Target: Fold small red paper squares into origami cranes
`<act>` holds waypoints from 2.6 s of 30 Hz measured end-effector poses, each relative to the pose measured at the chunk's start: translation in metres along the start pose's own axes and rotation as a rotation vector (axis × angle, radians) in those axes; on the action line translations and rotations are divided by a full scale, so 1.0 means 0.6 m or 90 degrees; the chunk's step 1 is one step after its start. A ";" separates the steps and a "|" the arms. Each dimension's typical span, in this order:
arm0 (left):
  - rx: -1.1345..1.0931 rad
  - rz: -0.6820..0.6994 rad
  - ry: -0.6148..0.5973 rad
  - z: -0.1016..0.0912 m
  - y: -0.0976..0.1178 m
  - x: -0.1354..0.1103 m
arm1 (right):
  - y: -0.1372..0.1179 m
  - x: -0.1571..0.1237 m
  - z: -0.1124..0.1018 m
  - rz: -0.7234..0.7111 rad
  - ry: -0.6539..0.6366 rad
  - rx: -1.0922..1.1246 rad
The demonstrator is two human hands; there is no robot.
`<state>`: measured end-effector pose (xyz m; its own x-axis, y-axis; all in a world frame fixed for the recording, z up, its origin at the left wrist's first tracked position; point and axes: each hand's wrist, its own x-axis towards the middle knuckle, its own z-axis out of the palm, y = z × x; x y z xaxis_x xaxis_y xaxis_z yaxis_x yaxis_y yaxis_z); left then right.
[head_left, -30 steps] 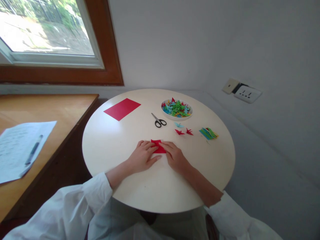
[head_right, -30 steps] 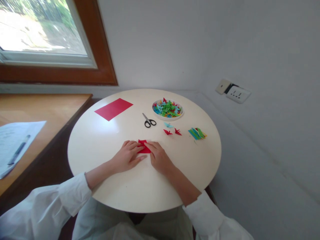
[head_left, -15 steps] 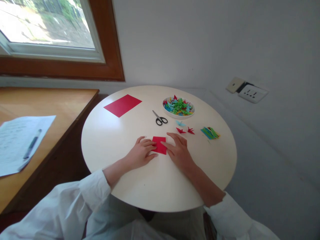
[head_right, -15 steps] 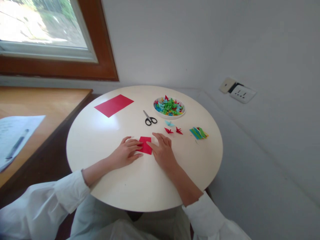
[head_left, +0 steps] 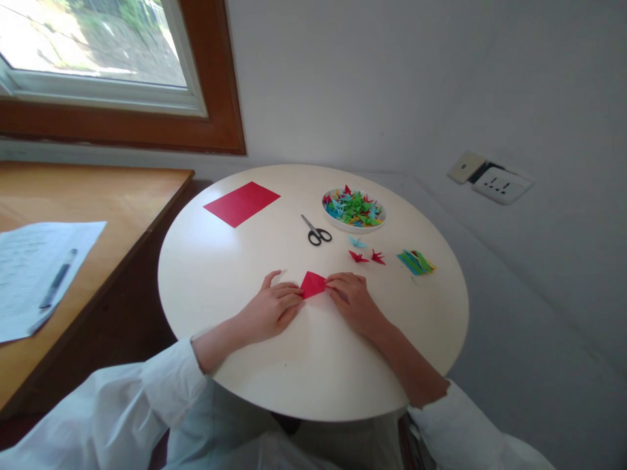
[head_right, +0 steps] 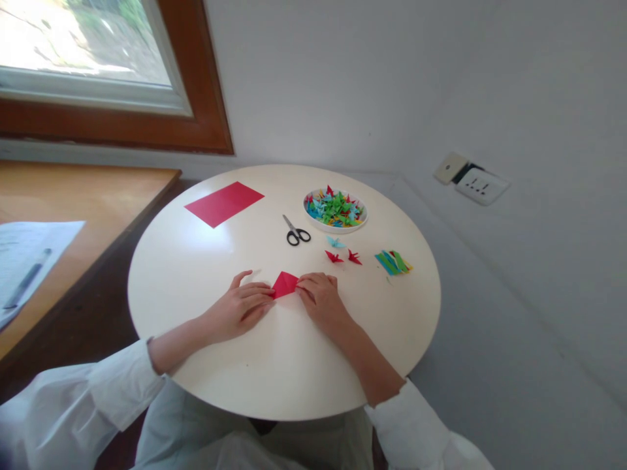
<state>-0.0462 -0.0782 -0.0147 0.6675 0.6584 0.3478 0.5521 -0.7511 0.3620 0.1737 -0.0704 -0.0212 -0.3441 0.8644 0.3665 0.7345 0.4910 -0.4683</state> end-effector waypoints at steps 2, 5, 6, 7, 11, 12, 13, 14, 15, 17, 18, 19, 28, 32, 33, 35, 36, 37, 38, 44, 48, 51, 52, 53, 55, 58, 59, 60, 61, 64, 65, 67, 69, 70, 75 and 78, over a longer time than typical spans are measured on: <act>-0.008 0.000 0.003 -0.001 0.000 0.001 | 0.001 0.007 -0.001 0.032 -0.017 0.026; -0.020 0.006 -0.003 -0.004 0.000 0.002 | -0.001 0.019 0.000 0.065 -0.034 0.040; -0.023 0.009 -0.008 -0.005 0.001 0.002 | -0.001 0.022 0.001 0.078 -0.036 0.036; -0.026 0.011 -0.014 -0.006 0.002 0.003 | -0.002 0.025 0.002 0.091 -0.038 0.028; -0.035 0.018 -0.016 -0.010 0.007 0.004 | -0.006 0.032 0.006 0.128 -0.050 0.007; -0.036 0.016 -0.017 -0.010 0.008 0.005 | -0.007 0.033 0.007 0.133 -0.052 0.003; -0.033 0.014 -0.018 -0.010 0.008 0.005 | -0.008 0.033 0.008 0.137 -0.051 -0.004; -0.029 0.012 -0.017 -0.009 0.009 0.005 | -0.009 0.033 0.008 0.142 -0.048 -0.014; -0.022 0.011 -0.016 -0.008 0.009 0.006 | -0.010 0.033 0.009 0.146 -0.044 -0.027; -0.008 0.012 -0.010 -0.007 0.009 0.006 | -0.013 0.033 0.010 0.153 -0.037 -0.055; -0.004 0.012 -0.010 -0.006 0.009 0.006 | -0.014 0.033 0.011 0.155 -0.038 -0.066; -0.002 0.010 -0.012 -0.006 0.009 0.006 | -0.016 0.033 0.011 0.157 -0.043 -0.072; -0.006 -0.027 -0.063 -0.011 0.014 0.013 | -0.023 0.035 0.013 0.154 -0.057 -0.127; -0.007 -0.038 -0.074 -0.011 0.014 0.015 | -0.022 0.033 0.017 0.139 -0.049 -0.155; -0.008 -0.039 -0.076 -0.011 0.014 0.015 | -0.022 0.033 0.018 0.139 -0.049 -0.160; -0.008 -0.042 -0.082 -0.010 0.014 0.015 | -0.021 0.033 0.019 0.139 -0.053 -0.168; -0.008 -0.043 -0.087 -0.010 0.014 0.015 | -0.021 0.033 0.020 0.138 -0.056 -0.171; -0.009 -0.044 -0.090 -0.010 0.014 0.016 | -0.020 0.033 0.020 0.138 -0.059 -0.173; -0.010 -0.044 -0.093 -0.010 0.014 0.016 | -0.020 0.033 0.020 0.137 -0.062 -0.174; -0.007 -0.026 -0.092 -0.006 0.012 0.017 | -0.020 0.034 0.020 0.132 -0.067 -0.180; 0.012 0.013 -0.099 -0.001 0.008 0.014 | -0.022 0.034 0.020 0.132 -0.065 -0.184; 0.027 0.015 -0.113 0.001 0.007 0.012 | -0.022 0.035 0.021 0.133 -0.067 -0.190; 0.030 0.013 -0.118 0.001 0.007 0.012 | -0.022 0.035 0.021 0.133 -0.067 -0.192; 0.032 0.010 -0.121 0.001 0.007 0.012 | -0.022 0.035 0.021 0.134 -0.065 -0.194; 0.032 0.006 -0.125 0.000 0.008 0.012 | -0.021 0.035 0.022 0.135 -0.063 -0.199; 0.028 0.004 -0.122 -0.001 0.009 0.013 | -0.021 0.034 0.022 0.133 -0.064 -0.204; 0.027 0.005 -0.121 -0.001 0.009 0.013 | -0.021 0.034 0.022 0.131 -0.064 -0.205; 0.026 0.005 -0.120 -0.001 0.009 0.013 | -0.021 0.034 0.022 0.129 -0.063 -0.207; 0.025 0.006 -0.121 -0.001 0.009 0.013 | -0.021 0.034 0.022 0.125 -0.060 -0.210; 0.025 0.004 -0.125 -0.002 0.010 0.014 | -0.020 0.034 0.024 0.114 -0.049 -0.220; 0.025 0.004 -0.126 -0.003 0.010 0.014 | -0.020 0.034 0.025 0.111 -0.045 -0.221; 0.028 0.002 -0.127 -0.003 0.011 0.014 | -0.019 0.034 0.026 0.109 -0.041 -0.224; 0.032 0.000 -0.130 -0.004 0.012 0.015 | -0.018 0.034 0.026 0.110 -0.040 -0.228; 0.033 -0.002 -0.131 -0.003 0.012 0.015 | -0.019 0.034 0.026 0.110 -0.041 -0.230; 0.035 -0.001 -0.130 -0.001 0.011 0.016 | -0.021 0.035 0.023 0.112 -0.050 -0.230; 0.037 0.001 -0.132 0.000 0.011 0.015 | -0.022 0.035 0.022 0.113 -0.049 -0.230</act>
<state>-0.0365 -0.0770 -0.0089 0.7538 0.6373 0.1603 0.5748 -0.7576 0.3093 0.1490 -0.0575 -0.0177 -0.2258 0.9447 0.2379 0.9400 0.2754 -0.2014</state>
